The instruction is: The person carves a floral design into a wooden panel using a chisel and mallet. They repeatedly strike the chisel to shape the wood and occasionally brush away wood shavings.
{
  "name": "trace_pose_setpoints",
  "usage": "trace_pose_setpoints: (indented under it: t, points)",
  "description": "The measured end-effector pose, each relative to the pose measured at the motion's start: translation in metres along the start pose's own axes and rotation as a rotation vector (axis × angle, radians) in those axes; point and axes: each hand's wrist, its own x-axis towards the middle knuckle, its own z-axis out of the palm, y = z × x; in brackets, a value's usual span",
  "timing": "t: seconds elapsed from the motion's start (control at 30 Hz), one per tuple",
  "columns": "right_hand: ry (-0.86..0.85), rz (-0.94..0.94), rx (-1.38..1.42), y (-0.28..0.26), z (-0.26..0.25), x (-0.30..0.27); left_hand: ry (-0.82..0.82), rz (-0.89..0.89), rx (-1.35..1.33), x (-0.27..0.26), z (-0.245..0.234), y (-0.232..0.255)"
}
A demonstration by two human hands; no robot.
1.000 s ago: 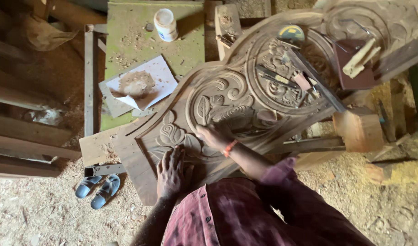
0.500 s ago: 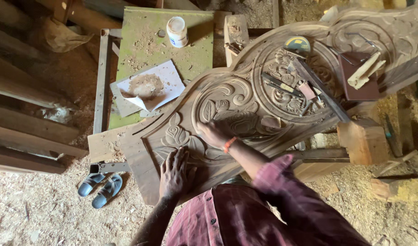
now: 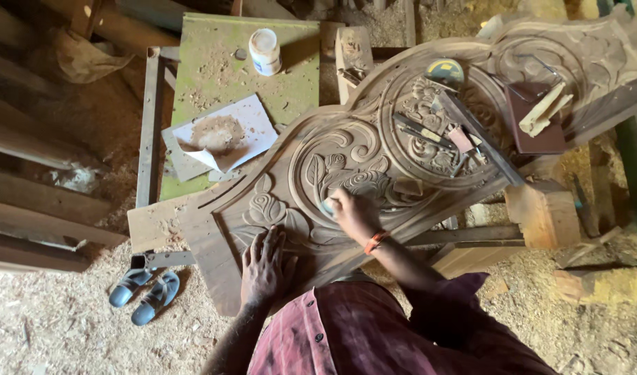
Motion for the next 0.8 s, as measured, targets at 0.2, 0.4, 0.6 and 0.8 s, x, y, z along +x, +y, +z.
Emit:
trace_pose_setpoints:
  t: [0.2, 0.4, 0.6, 0.8]
  points:
    - [0.099, 0.017, -0.141, -0.020, 0.001, -0.029, 0.010, 0.016, 0.016, 0.002, -0.005, 0.004]
    - [0.009, 0.038, -0.085, -0.004, 0.009, -0.033, -0.033, -0.003, -0.002, 0.004, -0.006, 0.003]
    - [0.096, -0.117, -0.136, -0.004, 0.054, 0.025, -0.007, 0.026, 0.008, 0.002, -0.003, 0.001]
    - [-0.169, -0.129, -0.102, 0.002, 0.015, 0.018, 0.048, 0.041, 0.004, 0.002, 0.001, -0.003]
